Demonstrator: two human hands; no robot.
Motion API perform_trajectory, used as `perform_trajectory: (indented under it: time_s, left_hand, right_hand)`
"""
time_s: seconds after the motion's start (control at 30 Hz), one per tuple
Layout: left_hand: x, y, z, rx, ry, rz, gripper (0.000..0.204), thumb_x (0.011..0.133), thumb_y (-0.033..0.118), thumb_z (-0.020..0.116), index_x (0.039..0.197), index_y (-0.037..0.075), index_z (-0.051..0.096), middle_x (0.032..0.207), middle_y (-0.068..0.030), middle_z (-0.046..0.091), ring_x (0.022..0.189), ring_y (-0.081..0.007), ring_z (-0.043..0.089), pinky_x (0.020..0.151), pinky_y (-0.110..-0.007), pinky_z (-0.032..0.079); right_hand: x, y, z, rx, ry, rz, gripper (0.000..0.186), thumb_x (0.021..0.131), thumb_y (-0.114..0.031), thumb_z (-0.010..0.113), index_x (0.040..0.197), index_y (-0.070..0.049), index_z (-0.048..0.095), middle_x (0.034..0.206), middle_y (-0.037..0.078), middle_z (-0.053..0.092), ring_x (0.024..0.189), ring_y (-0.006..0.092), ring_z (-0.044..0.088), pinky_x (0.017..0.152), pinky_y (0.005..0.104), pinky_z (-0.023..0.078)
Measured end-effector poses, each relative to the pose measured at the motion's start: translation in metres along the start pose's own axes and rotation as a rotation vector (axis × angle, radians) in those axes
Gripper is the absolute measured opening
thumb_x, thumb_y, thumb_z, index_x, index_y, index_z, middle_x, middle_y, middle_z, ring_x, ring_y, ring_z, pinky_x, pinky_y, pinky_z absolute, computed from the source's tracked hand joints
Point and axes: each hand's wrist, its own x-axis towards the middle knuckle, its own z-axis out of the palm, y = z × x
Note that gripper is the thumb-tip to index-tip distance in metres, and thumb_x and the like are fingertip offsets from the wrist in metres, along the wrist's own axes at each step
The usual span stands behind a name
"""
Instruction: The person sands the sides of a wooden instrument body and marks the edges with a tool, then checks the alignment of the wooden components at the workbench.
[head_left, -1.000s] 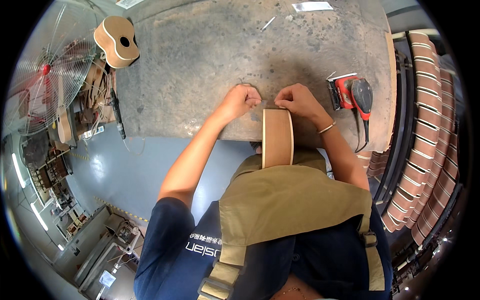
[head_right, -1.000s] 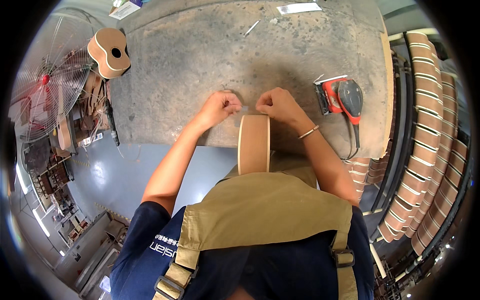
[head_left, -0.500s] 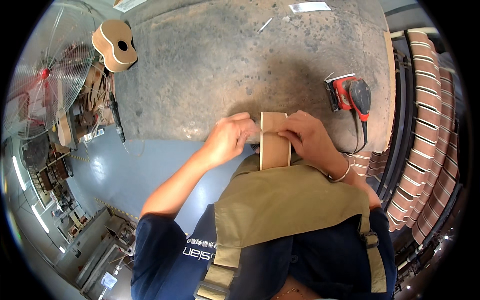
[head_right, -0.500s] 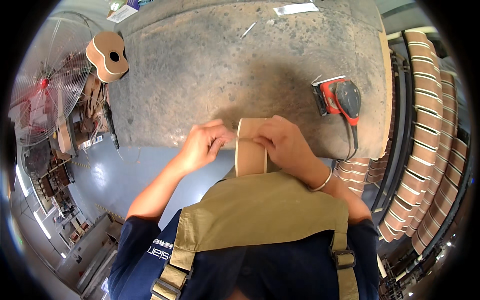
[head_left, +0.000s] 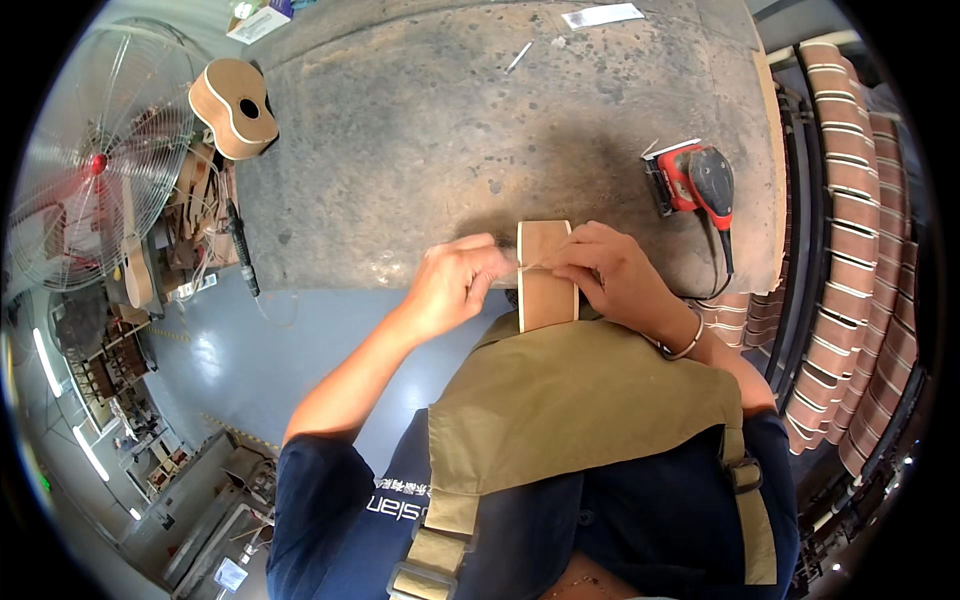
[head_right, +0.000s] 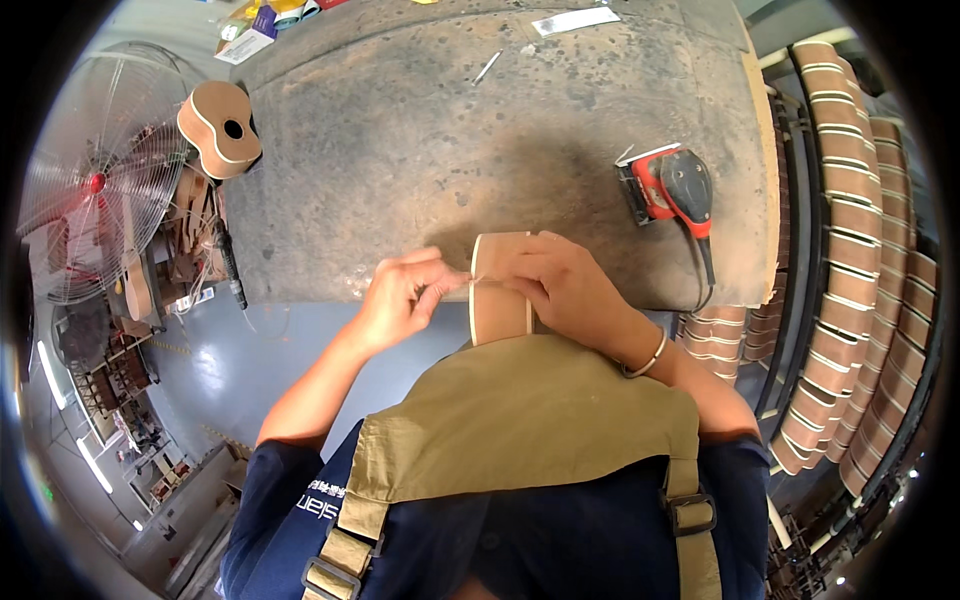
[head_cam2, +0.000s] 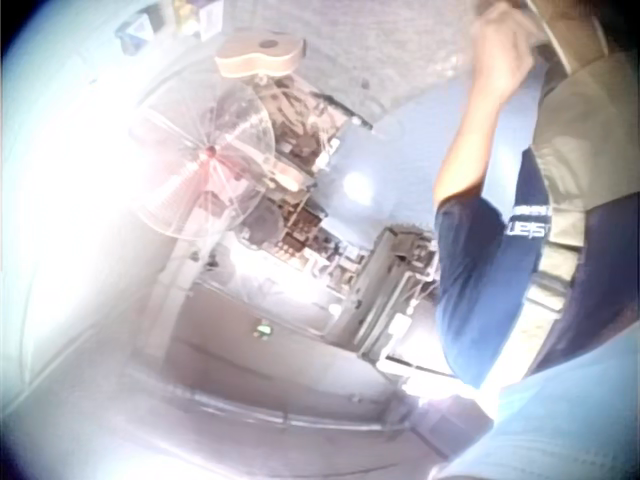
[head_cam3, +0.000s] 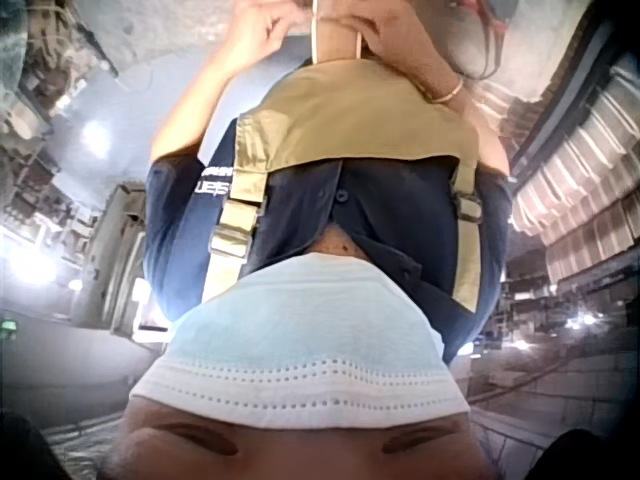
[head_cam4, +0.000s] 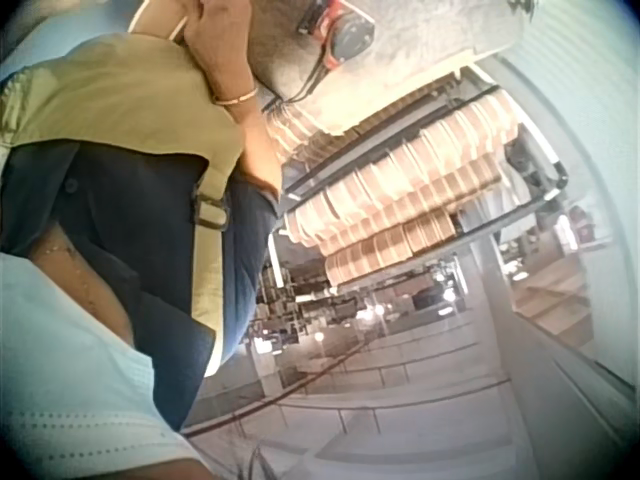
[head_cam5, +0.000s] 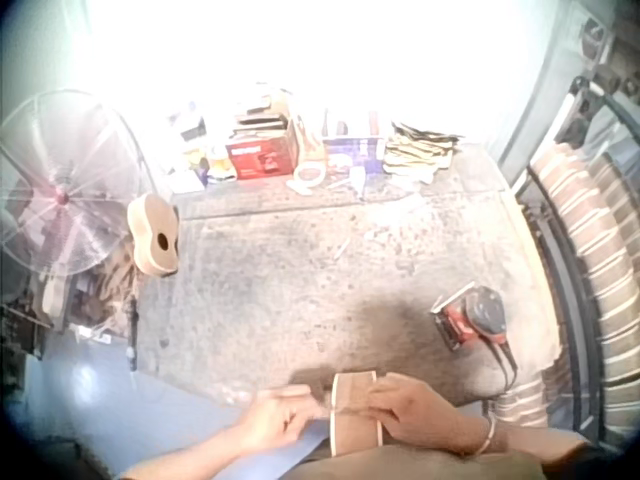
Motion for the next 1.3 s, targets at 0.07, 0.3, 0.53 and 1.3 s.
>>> perform_trajectory:
  time_s: [0.07, 0.3, 0.53, 1.3]
  left_hand:
    - [0.002, -0.003, 0.001, 0.005, 0.046, -0.001, 0.018, 0.088, -0.009, 0.069, 0.099, 0.002, 0.079, 0.084, -0.0115, 0.067, 0.069, -0.0272, 0.065, 0.065, -0.036, 0.052]
    - [0.034, -0.019, 0.005, -0.033, 0.043, -0.116, 0.014, 0.087, -0.008, 0.07, 0.095, 0.002, 0.077, 0.088, -0.0145, 0.071, 0.075, -0.0302, 0.073, 0.067, -0.039, 0.056]
    - [-0.039, 0.011, 0.023, 0.169, 0.195, 0.136, 0.019, 0.089, -0.009, 0.069, 0.096, 0.004, 0.08, 0.083, -0.0128, 0.07, 0.071, -0.0291, 0.069, 0.064, -0.035, 0.053]
    - [-0.089, -0.015, 0.08, 0.405, 0.543, 0.629, 0.03, 0.077, -0.01, 0.077, 0.103, 0.003, 0.08, 0.08, -0.0041, 0.067, 0.076, -0.022, 0.07, 0.068, -0.034, 0.057]
  right_hand:
    - [-0.002, 0.006, 0.0, -0.004, 0.012, -0.008, 0.008, 0.091, -0.009, 0.075, 0.094, -0.002, 0.077, 0.087, 0.014, 0.068, 0.079, 0.0316, 0.065, 0.07, 0.0395, 0.051]
    - [0.027, 0.032, -0.002, 0.059, -0.107, 0.197, 0.018, 0.091, -0.009, 0.069, 0.105, -0.003, 0.079, 0.095, 0.017, 0.073, 0.088, 0.0338, 0.067, 0.077, 0.0405, 0.054]
    - [-0.043, -0.017, 0.014, -0.21, 0.118, -0.216, 0.015, 0.092, -0.006, 0.066, 0.1, -0.003, 0.078, 0.097, 0.016, 0.072, 0.096, 0.0334, 0.067, 0.083, 0.0401, 0.054]
    - [-0.094, 0.006, 0.059, -0.508, 0.254, -0.653, 0.04, 0.078, 0.005, 0.069, 0.117, -0.004, 0.075, 0.099, 0.004, 0.067, 0.086, 0.023, 0.065, 0.069, 0.0321, 0.056]
